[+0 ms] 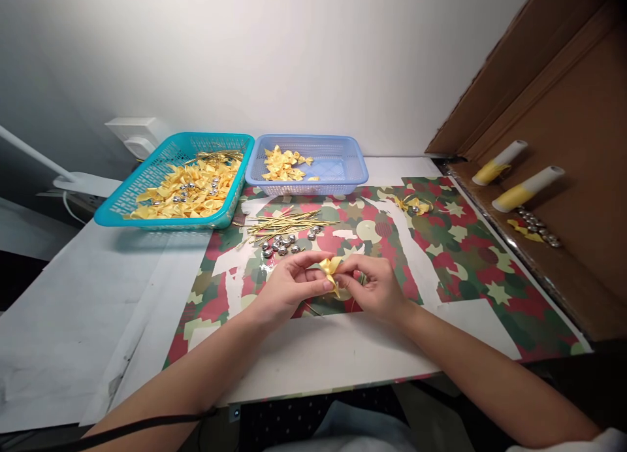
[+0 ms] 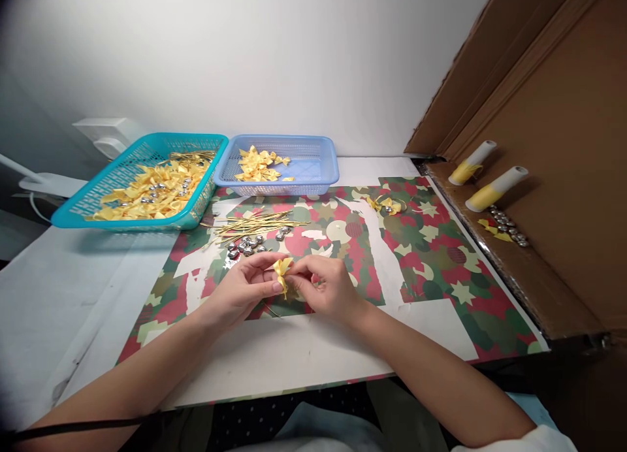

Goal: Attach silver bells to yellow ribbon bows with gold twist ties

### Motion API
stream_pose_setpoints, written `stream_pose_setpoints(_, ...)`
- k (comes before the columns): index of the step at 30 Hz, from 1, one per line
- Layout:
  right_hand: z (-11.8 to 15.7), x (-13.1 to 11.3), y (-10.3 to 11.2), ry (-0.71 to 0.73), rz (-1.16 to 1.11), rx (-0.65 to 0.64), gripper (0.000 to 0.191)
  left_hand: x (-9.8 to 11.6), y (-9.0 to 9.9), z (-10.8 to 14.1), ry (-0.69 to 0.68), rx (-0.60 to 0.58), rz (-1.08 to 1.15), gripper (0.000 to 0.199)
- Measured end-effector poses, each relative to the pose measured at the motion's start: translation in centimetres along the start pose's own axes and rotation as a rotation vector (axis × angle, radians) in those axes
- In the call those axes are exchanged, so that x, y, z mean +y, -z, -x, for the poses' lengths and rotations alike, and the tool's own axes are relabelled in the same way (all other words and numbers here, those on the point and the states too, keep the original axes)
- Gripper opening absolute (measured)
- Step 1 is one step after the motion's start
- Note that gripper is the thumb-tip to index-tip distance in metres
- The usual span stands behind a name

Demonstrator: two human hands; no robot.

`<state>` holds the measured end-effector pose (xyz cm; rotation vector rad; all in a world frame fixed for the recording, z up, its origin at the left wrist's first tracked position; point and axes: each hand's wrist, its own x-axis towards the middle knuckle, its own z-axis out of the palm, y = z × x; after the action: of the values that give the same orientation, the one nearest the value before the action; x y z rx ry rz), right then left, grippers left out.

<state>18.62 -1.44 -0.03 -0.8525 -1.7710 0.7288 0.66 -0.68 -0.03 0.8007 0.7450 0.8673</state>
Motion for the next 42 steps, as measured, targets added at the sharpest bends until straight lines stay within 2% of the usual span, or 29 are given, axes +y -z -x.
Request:
stream_pose_setpoints(3,-0.1,-0.3,-0.1,-0.075,-0.044,0.013,0.014,0.2,-0.2,0.2,-0.049,0.015,0.009,0.051)
stream_pose_setpoints(10,-0.1,-0.4,-0.1,-0.131,-0.06,0.019,0.013,0.3,-0.6,0.1,-0.145,0.011,0.054,0.032)
stream_pose_setpoints(14,-0.1,-0.3,-0.1,-0.141,-0.085,0.003,0.01,0.3,-0.6,0.0,-0.122,0.015,0.053,0.022)
stream_pose_setpoints(21,-0.2,0.2,-0.1,-0.073,-0.106,0.005,0.008,0.6,-0.6,0.1,-0.095,0.079,0.053,0.026)
stream_pose_setpoints(30,-0.2,-0.1,-0.3,-0.158,-0.171,0.048,0.008,0.4,-0.6,0.1,-0.052,0.089,-0.004,0.029)
stream_pose_setpoints(35,-0.4,-0.2,-0.2,-0.147,-0.129,0.019,0.009,0.2,-0.6,0.0,-0.042,0.098,-0.015,0.031)
stream_pose_setpoints(40,-0.7,-0.4,0.9,-0.016,0.11,0.18,0.014,0.5,-0.4,0.0,-0.061,0.172,-0.089,0.034)
stream_pose_setpoints(42,-0.8,-0.3,1.2,0.007,0.166,0.163,0.015,0.6,-0.4,0.0,-0.035,0.16,-0.104,0.036)
